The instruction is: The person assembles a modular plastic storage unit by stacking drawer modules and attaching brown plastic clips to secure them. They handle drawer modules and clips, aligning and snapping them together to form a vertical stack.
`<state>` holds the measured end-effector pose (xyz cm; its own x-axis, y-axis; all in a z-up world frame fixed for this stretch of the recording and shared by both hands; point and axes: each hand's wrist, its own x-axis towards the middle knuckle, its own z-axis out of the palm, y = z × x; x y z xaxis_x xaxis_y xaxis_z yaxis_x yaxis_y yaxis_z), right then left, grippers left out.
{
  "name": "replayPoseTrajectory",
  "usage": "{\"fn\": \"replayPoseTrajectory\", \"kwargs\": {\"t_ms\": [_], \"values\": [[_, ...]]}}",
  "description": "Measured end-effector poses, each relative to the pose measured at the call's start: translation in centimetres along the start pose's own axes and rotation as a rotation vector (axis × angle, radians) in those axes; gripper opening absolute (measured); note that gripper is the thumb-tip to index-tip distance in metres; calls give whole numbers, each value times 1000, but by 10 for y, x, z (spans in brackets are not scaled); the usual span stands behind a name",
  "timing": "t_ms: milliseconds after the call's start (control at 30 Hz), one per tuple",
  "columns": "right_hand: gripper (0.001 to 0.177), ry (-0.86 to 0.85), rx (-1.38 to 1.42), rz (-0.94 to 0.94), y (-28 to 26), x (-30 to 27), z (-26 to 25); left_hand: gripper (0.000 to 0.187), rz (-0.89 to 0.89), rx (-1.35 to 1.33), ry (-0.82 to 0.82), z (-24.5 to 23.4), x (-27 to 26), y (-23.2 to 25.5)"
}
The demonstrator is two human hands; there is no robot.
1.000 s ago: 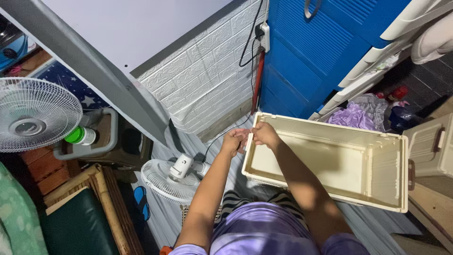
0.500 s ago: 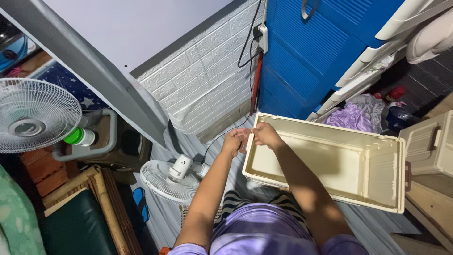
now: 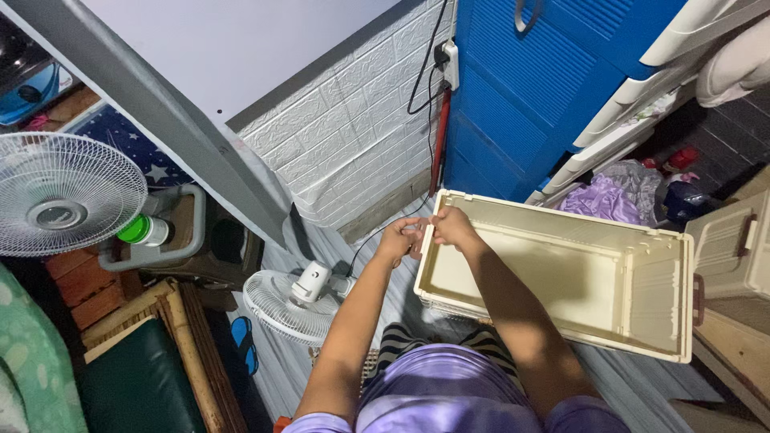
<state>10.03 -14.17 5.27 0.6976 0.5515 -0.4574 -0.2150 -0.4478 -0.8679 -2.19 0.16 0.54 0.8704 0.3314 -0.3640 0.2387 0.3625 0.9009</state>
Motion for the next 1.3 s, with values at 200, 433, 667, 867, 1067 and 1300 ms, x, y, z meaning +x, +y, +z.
{"fn": "replayPoseTrajectory", "kwargs": {"t_ms": [200, 433, 667, 867, 1067, 1300], "values": [[39, 61, -270, 93, -42, -47, 8, 78, -176, 39, -204, -15, -44, 23], [54, -85, -234, 69, -49, -72, 21, 86, -78, 168, -261, -9, -53, 37], [52, -82, -212, 1, -33, -62, 21, 91, -87, 199, -309, -14, -43, 35], [59, -53, -152, 16, -37, -61, 23, 91, -61, 263, -280, -13, -38, 28], [52, -113, -57, -86, -29, -59, 21, 93, -25, 318, -284, -13, -41, 32], [53, -70, -47, -16, -37, -63, 23, 91, -2, 397, -279, -15, -40, 27]]}}
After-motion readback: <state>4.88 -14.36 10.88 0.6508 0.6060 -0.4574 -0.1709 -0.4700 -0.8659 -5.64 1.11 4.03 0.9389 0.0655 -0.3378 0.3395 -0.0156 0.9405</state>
